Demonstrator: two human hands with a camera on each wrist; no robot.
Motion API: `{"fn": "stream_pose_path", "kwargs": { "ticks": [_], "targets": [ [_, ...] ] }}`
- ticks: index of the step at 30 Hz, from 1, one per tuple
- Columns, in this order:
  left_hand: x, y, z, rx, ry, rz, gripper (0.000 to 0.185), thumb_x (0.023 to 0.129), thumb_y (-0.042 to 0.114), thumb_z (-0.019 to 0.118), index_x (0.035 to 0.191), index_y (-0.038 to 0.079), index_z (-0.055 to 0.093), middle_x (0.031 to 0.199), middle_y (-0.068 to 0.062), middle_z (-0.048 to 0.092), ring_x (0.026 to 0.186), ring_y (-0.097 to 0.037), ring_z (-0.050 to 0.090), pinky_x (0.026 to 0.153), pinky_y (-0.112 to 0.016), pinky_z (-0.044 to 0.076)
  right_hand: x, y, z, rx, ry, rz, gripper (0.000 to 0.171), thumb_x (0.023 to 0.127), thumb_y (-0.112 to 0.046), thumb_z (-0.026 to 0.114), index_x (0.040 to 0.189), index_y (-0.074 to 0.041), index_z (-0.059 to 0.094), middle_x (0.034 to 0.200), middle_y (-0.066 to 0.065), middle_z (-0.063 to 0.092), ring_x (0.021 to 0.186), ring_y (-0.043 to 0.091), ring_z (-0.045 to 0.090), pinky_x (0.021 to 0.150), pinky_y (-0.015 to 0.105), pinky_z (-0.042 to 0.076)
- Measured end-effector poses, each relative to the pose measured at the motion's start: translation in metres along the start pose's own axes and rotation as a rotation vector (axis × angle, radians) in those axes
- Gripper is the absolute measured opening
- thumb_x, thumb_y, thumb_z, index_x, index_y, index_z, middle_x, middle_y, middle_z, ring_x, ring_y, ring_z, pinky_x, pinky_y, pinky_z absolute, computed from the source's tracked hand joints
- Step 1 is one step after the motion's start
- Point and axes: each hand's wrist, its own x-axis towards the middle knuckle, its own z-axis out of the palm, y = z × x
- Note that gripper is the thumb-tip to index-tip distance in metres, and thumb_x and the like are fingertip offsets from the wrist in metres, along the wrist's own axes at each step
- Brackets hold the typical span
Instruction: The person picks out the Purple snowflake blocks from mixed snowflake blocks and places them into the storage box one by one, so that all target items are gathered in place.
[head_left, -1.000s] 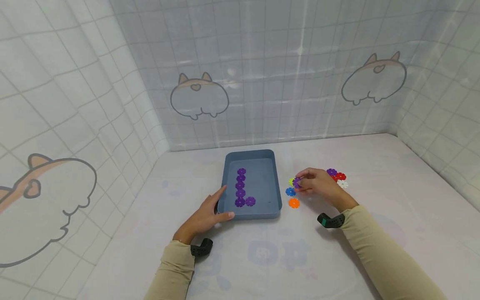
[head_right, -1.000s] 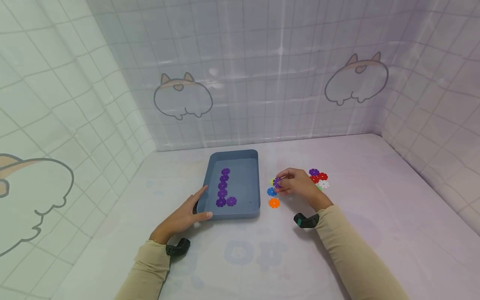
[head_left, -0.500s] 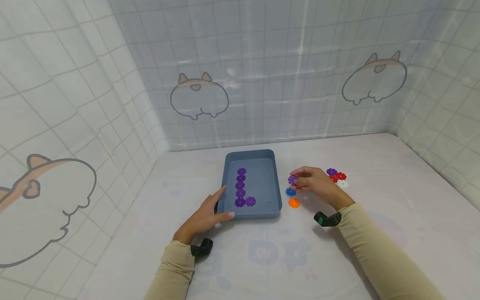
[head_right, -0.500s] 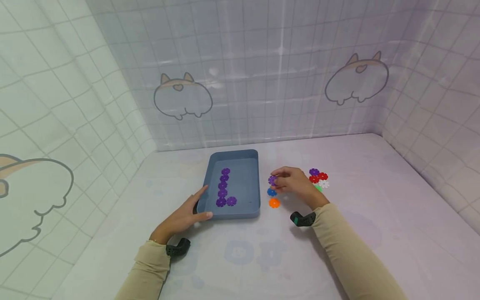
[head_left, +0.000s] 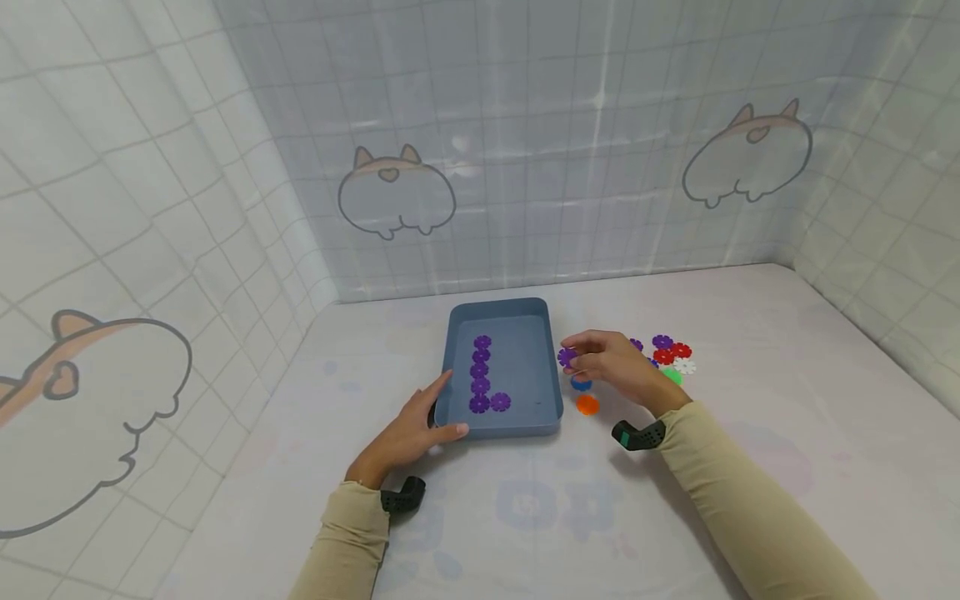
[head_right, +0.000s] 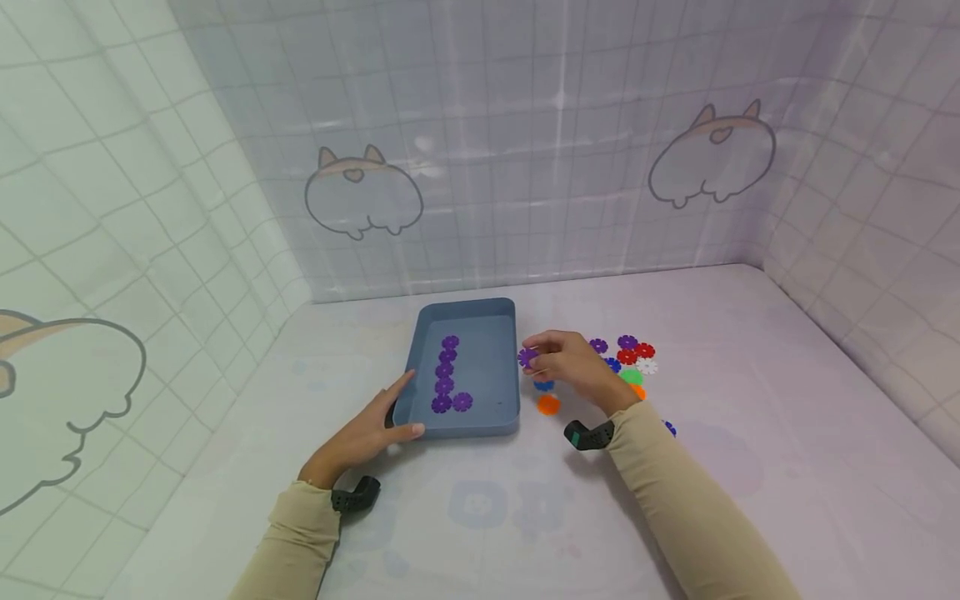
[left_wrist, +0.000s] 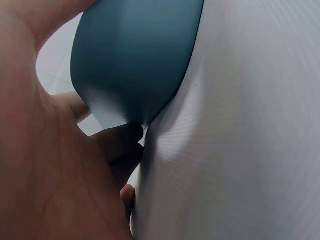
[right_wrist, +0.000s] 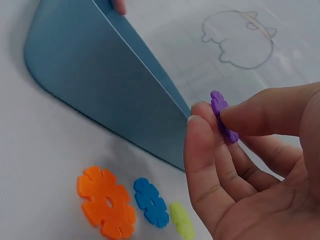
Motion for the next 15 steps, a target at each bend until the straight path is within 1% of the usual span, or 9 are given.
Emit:
{"fn": "stream_pose_path", "kwargs": {
  "ticks": [3,6,11,15],
  "targets": [
    [0.0,-0.001,0.001,0.0,-0.005,-0.002,0.097,0.091,0.055,0.067,0.164,0.024,0.01,0.167,-0.007,0.011,0.151,-0.042,-0.002,0.117,-0.063,0.005,0.002,-0.002,0.003,-0.023,-0.002,0.005,0.039,0.096,-0.004,0.058,0.135,0.001,0.057,0.121,0.021,0.063,0.107,0.04,0.065,0.089,0.041,0.056],
    [0.001,-0.001,0.001,-0.001,-0.007,-0.003,0.098,0.091,0.055,0.067,0.164,0.024,0.01,0.167,-0.008,0.012,0.151,-0.042,-0.002,0.117,-0.063,0.005,0.003,-0.005,0.005,-0.034,-0.008,0.003,0.039,0.095,-0.004,0.058,0.134,0.001,0.057,0.117,0.02,0.062,0.105,0.041,0.065,0.09,0.042,0.056],
    [0.0,0.0,0.0,-0.001,-0.001,0.009,0.097,0.091,0.054,0.067,0.163,0.023,0.01,0.167,-0.008,0.012,0.151,-0.041,-0.001,0.117,-0.063,0.005,0.006,-0.01,0.009,-0.024,-0.027,-0.028,0.041,0.098,-0.008,0.06,0.136,0.005,0.055,0.115,0.021,0.063,0.105,0.041,0.065,0.092,0.045,0.055],
    [0.0,0.001,-0.001,0.0,0.002,0.024,0.097,0.091,0.054,0.067,0.163,0.023,0.01,0.167,-0.008,0.012,0.151,-0.041,-0.001,0.118,-0.062,0.005,0.01,-0.014,0.014,-0.019,-0.02,-0.026,0.04,0.099,-0.006,0.06,0.137,0.005,0.055,0.117,0.019,0.065,0.103,0.042,0.065,0.09,0.042,0.056]
  ]
}}
